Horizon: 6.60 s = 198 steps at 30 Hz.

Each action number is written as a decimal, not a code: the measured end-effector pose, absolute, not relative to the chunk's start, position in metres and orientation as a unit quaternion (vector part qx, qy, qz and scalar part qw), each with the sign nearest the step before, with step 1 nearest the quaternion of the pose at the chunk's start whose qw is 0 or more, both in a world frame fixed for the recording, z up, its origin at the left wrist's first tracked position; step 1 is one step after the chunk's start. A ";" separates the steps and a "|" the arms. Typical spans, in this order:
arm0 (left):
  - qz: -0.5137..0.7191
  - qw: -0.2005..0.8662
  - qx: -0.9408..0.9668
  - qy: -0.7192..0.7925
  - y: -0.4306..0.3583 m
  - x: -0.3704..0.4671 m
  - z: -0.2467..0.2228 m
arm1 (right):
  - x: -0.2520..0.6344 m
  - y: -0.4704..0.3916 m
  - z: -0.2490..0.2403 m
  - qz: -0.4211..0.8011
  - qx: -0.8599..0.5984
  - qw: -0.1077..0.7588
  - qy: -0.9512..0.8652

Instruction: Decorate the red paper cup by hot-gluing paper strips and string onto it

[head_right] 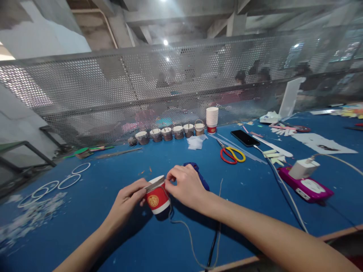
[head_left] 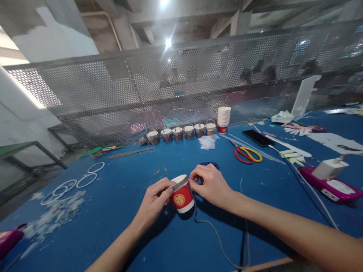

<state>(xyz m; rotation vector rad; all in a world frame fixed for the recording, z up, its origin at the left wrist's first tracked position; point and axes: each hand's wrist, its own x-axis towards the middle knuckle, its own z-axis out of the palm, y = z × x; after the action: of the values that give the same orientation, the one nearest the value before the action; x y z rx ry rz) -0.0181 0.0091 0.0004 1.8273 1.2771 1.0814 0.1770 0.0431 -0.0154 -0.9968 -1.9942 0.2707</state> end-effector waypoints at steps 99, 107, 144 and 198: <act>0.549 0.339 0.528 0.552 0.022 -0.012 -0.007 | 0.245 0.086 -0.010 0.278 -0.553 0.217 -0.754; 0.544 0.377 0.499 0.559 0.024 -0.011 -0.015 | 0.205 0.067 -0.035 0.311 -0.511 0.331 -0.730; 0.516 0.362 0.526 0.571 0.020 -0.002 -0.015 | 0.185 0.025 -0.037 0.247 -0.395 0.384 -0.797; 0.537 0.400 0.515 0.535 0.022 -0.013 -0.017 | 0.191 0.029 -0.025 0.385 -0.356 0.448 -0.724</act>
<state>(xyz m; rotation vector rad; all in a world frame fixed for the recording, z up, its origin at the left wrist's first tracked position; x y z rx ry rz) -0.0133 0.0221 -0.0173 1.3032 1.3543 1.3586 0.1911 0.0293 -0.0252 -0.8815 -1.7922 0.9517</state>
